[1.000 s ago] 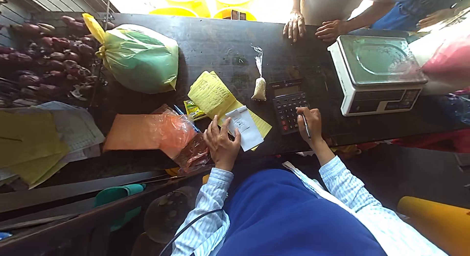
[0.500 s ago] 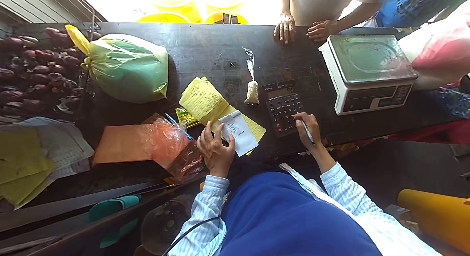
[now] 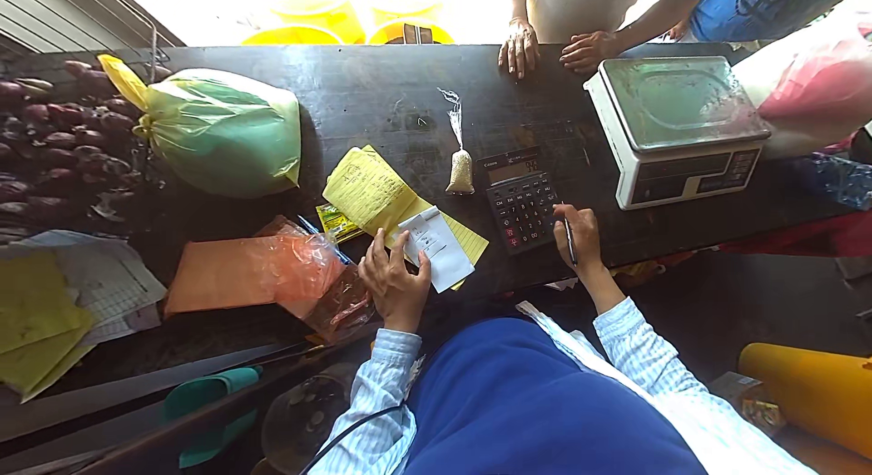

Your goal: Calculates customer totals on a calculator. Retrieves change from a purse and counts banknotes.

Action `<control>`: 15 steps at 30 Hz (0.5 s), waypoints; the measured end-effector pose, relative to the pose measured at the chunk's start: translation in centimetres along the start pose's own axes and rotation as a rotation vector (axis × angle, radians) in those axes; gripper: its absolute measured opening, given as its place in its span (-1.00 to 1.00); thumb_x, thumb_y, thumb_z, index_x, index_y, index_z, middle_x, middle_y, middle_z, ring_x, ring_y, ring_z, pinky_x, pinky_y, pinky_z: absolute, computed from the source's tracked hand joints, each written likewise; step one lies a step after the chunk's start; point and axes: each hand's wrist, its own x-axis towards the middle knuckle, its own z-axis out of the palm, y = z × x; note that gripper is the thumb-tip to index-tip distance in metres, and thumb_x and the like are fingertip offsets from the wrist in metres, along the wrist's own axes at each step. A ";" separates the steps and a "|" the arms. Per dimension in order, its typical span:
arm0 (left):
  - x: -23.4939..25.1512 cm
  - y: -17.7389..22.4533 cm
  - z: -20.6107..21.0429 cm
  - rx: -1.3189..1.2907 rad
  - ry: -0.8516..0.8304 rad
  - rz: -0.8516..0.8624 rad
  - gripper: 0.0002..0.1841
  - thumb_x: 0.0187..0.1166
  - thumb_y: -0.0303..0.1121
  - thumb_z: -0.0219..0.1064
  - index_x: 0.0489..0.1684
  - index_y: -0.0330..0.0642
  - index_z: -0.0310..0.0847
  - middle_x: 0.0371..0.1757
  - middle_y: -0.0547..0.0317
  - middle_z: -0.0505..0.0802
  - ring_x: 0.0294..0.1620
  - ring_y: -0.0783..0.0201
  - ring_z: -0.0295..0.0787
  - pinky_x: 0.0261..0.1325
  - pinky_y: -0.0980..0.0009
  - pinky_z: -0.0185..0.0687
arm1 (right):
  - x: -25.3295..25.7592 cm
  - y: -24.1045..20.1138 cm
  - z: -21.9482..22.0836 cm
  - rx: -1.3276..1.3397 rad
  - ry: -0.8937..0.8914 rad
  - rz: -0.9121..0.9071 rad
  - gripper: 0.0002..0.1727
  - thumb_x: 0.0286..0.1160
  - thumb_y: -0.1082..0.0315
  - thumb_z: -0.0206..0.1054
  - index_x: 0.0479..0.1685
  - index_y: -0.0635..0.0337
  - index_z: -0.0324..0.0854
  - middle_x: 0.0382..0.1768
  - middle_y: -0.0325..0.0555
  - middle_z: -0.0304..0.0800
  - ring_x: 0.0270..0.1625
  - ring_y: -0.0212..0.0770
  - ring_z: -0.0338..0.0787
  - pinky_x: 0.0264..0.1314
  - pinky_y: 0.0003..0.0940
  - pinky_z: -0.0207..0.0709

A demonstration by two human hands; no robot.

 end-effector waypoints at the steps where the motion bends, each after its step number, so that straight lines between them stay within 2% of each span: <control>1: 0.0 0.0 0.0 -0.001 -0.003 -0.002 -0.46 0.57 0.01 0.19 0.42 -0.06 0.68 0.67 -0.30 0.49 0.65 -0.36 0.40 0.66 -0.30 0.05 | 0.2 -0.3 -0.2 -0.037 -0.041 0.007 -0.62 0.49 0.27 0.14 0.08 0.21 0.81 0.04 0.04 0.91 0.00 0.16 0.77 0.13 0.11 0.55; 4: 0.0 -0.1 0.1 -0.006 0.000 -0.009 -0.47 0.57 0.01 0.19 0.42 -0.04 0.68 0.67 -0.28 0.50 0.66 -0.34 0.39 0.67 -0.29 0.05 | 0.0 -2.7 -1.2 0.026 -0.103 -0.025 -0.64 0.49 0.28 0.14 0.03 0.20 0.81 0.00 0.04 0.89 -0.02 0.15 0.76 0.12 0.12 0.54; 8: 0.0 -0.2 0.2 -0.010 0.007 -0.007 -0.47 0.56 0.01 0.20 0.41 -0.05 0.69 0.66 -0.27 0.52 0.65 -0.32 0.41 0.67 -0.29 0.05 | -1.7 -5.5 0.1 0.124 -0.104 -0.167 -0.67 0.42 0.31 0.17 -0.09 0.12 0.87 -0.06 -0.07 0.94 -0.10 0.02 0.78 0.03 -0.02 0.56; 13: 0.1 -0.2 0.3 -0.005 0.008 -0.007 -0.47 0.56 0.02 0.19 0.42 -0.03 0.68 0.67 -0.26 0.51 0.66 -0.31 0.40 0.67 -0.30 0.05 | -1.7 -6.1 0.7 0.074 -0.109 -0.127 -0.67 0.40 0.30 0.18 -0.09 0.13 0.87 -0.17 -0.07 0.92 -0.19 0.02 0.75 -0.07 -0.05 0.54; 15: 0.0 -0.2 0.3 -0.003 0.007 -0.008 -0.47 0.56 0.01 0.20 0.42 -0.02 0.69 0.67 -0.26 0.51 0.66 -0.32 0.39 0.67 -0.29 0.04 | -1.6 -6.0 0.5 0.066 -0.165 -0.096 -0.67 0.45 0.28 0.18 -0.05 0.13 0.85 -0.13 -0.07 0.93 -0.13 0.05 0.76 -0.02 -0.02 0.55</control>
